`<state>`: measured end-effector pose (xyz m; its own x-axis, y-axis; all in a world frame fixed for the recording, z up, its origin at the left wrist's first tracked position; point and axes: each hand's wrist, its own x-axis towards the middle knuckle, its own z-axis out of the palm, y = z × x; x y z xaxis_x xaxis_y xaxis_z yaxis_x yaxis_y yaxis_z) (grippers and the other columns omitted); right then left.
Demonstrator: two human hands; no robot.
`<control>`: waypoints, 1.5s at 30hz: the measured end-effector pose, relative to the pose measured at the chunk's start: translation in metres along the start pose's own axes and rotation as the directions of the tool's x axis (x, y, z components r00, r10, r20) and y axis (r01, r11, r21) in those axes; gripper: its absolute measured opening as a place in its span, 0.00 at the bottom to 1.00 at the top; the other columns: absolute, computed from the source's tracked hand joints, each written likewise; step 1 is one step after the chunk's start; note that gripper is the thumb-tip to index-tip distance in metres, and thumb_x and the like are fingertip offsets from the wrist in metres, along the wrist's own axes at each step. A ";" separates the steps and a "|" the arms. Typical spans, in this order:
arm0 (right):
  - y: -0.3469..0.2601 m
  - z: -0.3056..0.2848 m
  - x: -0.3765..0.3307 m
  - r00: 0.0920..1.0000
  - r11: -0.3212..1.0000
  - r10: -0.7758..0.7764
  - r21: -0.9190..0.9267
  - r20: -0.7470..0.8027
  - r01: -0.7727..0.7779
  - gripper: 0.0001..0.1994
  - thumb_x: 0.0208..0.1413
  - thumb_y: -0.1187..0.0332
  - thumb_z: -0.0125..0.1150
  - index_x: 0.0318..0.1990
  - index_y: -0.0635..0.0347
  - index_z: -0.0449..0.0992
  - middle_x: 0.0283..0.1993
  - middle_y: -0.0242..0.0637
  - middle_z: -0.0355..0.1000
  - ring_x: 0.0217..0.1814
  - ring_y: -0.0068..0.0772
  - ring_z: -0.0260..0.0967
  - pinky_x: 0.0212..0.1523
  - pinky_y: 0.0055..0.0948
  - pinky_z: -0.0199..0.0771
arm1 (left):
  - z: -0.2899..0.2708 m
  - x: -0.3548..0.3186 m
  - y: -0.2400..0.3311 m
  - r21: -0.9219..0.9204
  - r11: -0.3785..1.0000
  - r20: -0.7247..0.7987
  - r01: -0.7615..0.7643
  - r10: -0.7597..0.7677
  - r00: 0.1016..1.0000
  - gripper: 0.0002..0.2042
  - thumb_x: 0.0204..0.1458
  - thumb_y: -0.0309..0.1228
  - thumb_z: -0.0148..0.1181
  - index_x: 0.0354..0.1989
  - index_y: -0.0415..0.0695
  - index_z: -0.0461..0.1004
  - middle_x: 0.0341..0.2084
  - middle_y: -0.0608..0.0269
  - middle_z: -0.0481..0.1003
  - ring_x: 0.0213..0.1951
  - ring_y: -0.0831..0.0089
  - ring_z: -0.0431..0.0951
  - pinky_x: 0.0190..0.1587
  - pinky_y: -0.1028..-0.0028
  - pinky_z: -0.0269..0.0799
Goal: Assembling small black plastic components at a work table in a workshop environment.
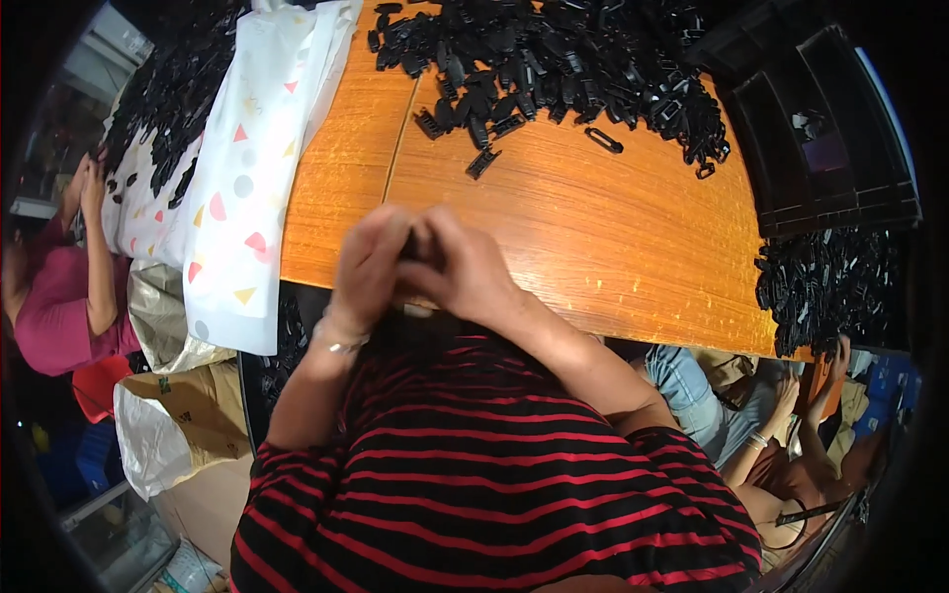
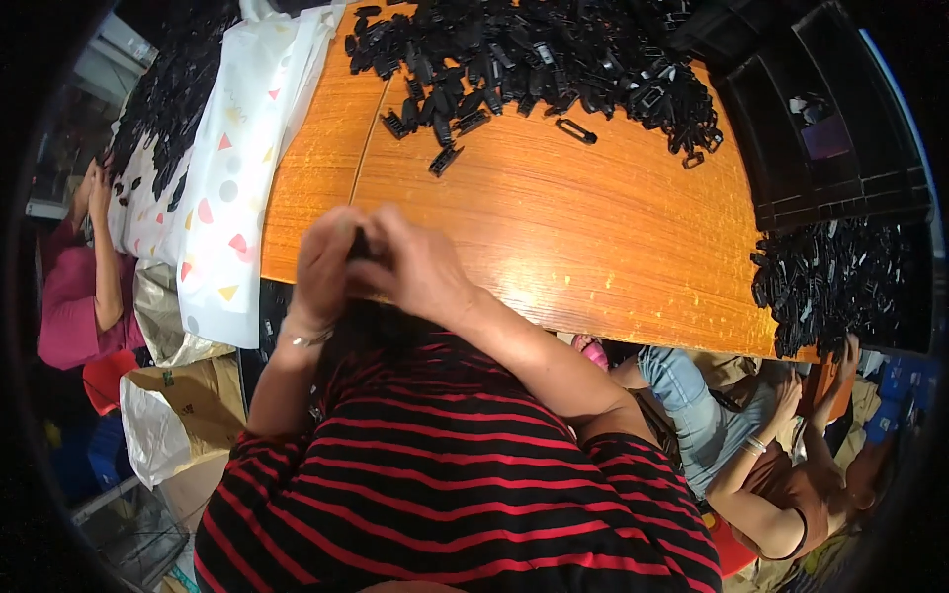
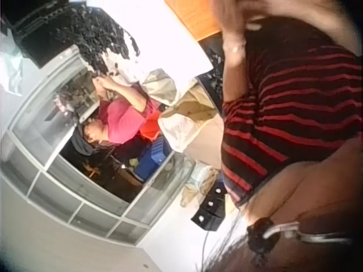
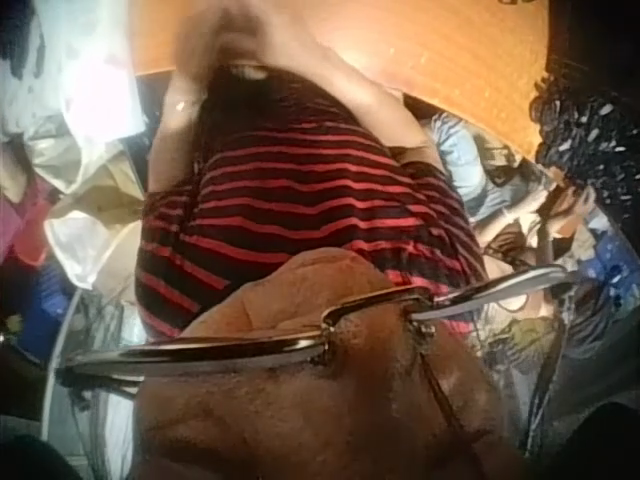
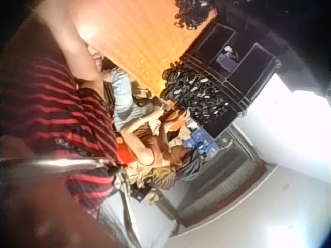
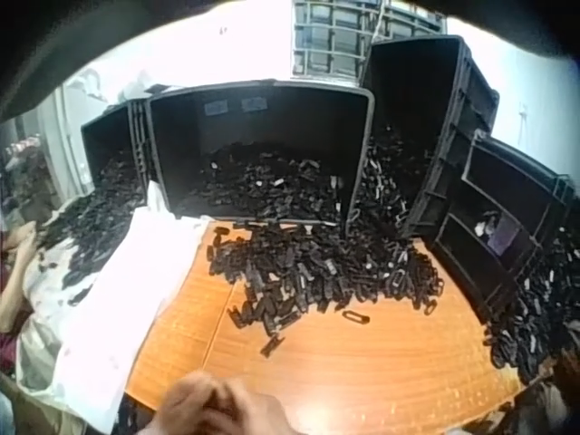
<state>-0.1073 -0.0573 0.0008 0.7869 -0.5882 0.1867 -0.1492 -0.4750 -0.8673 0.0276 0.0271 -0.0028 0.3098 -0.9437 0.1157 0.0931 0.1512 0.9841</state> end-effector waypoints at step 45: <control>0.017 -0.092 -0.019 0.960 0.927 -0.083 -0.374 -0.269 -0.024 0.09 0.53 0.75 0.63 0.41 0.66 0.74 0.34 0.41 0.70 0.29 0.31 0.69 0.31 0.28 0.69 | 0.037 0.053 -0.015 -0.236 0.952 0.132 0.195 -0.167 0.977 0.12 0.59 0.27 0.57 0.49 0.38 0.70 0.30 0.69 0.74 0.29 0.84 0.73 0.32 0.84 0.68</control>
<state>-0.1804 -0.1146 0.0251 0.6066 -0.7007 0.3756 -0.3815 -0.6710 -0.6358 0.0074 -0.0359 -0.0067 0.1619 -0.9862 -0.0338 0.3723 0.0293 0.9276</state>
